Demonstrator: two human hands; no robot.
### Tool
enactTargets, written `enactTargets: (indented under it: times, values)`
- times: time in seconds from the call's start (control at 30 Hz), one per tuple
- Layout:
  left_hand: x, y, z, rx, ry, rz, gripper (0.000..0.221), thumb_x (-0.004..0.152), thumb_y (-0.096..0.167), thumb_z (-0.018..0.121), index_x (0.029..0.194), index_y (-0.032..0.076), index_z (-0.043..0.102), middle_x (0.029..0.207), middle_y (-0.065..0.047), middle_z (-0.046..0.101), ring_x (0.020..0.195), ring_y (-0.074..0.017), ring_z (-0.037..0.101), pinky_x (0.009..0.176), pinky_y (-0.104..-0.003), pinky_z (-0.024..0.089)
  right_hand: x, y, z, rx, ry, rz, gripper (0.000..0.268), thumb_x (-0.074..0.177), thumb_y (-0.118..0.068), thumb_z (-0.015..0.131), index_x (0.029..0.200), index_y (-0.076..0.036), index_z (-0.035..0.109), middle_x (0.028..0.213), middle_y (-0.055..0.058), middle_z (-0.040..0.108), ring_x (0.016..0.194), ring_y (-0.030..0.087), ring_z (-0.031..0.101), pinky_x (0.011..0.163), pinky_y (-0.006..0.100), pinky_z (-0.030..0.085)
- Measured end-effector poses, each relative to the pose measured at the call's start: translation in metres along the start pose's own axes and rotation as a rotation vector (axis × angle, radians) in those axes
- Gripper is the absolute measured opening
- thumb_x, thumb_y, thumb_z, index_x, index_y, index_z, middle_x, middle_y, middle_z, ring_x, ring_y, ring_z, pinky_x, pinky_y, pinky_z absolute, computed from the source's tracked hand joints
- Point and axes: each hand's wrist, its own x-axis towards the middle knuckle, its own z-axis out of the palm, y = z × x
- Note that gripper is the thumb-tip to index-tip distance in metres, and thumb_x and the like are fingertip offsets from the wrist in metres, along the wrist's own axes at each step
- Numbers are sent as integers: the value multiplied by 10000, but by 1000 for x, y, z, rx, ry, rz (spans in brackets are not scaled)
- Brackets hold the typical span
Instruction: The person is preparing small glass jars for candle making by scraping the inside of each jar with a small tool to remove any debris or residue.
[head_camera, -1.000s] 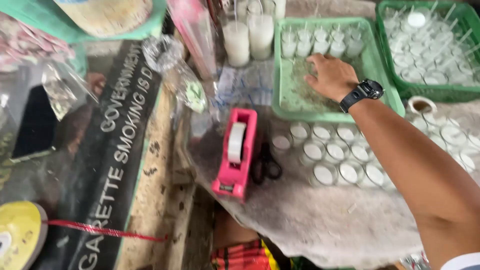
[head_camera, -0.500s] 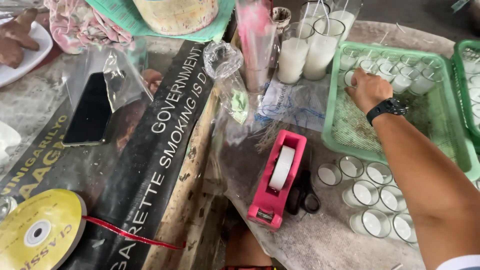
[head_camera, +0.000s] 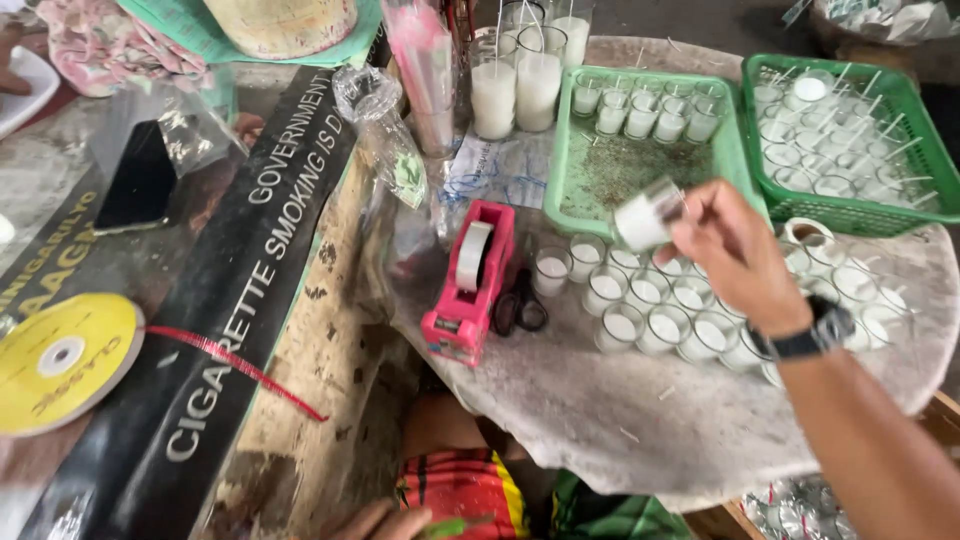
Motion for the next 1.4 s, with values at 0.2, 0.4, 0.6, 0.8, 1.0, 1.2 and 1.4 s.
enactTargets:
  times: [0.2,0.4,0.6,0.8,1.0,1.2,1.4]
  values:
    - [45,44,-89,-242,-145,277,225,792,293,548,894,109,626,747,-36,596,611,-167,586,498,-297,463,-119,-17,75,1144,-28,72,330,866,-343,570,1041,-92,446,977,212,540,734,340,589,438,288,488]
    - [50,67,-111,-296,-163,346,170,814,223,543,882,73,589,721,-31,573,608,-182,559,510,-296,439,-218,-15,149,1755,-27,888,363,875,-367,422,987,-26,470,865,167,573,494,123,538,327,165,398]
    - [50,67,-94,-280,-250,334,173,814,253,550,881,97,584,733,-16,576,613,-187,561,508,-303,439,-231,10,156,1764,47,1170,378,817,-394,491,934,-35,500,868,111,520,604,138,554,337,137,380]
    - [49,75,-81,-329,-387,394,164,847,288,500,866,139,565,723,15,537,586,-163,543,488,-301,442,-226,-30,140,1027,39,632,301,854,-294,418,1036,-56,417,896,108,542,606,206,578,370,210,334]
    - [29,86,-62,-453,-425,466,180,849,260,524,882,85,551,766,-45,523,611,-203,533,525,-320,439,-231,-38,124,1055,-34,489,647,813,-385,543,1270,5,301,930,141,543,638,220,611,449,214,441]
    - [22,90,-58,-490,-363,348,179,836,253,523,895,85,548,816,-55,568,699,-221,577,536,-337,467,-236,-43,124,1133,-79,412,706,808,-360,616,1282,35,273,997,121,535,706,229,597,624,294,493]
    - [26,89,-56,-460,-325,248,176,861,272,461,855,102,503,736,-41,539,600,-227,539,492,-346,421,-243,-36,125,1097,-86,395,621,797,-346,636,1214,17,353,975,191,533,702,267,606,622,315,484]
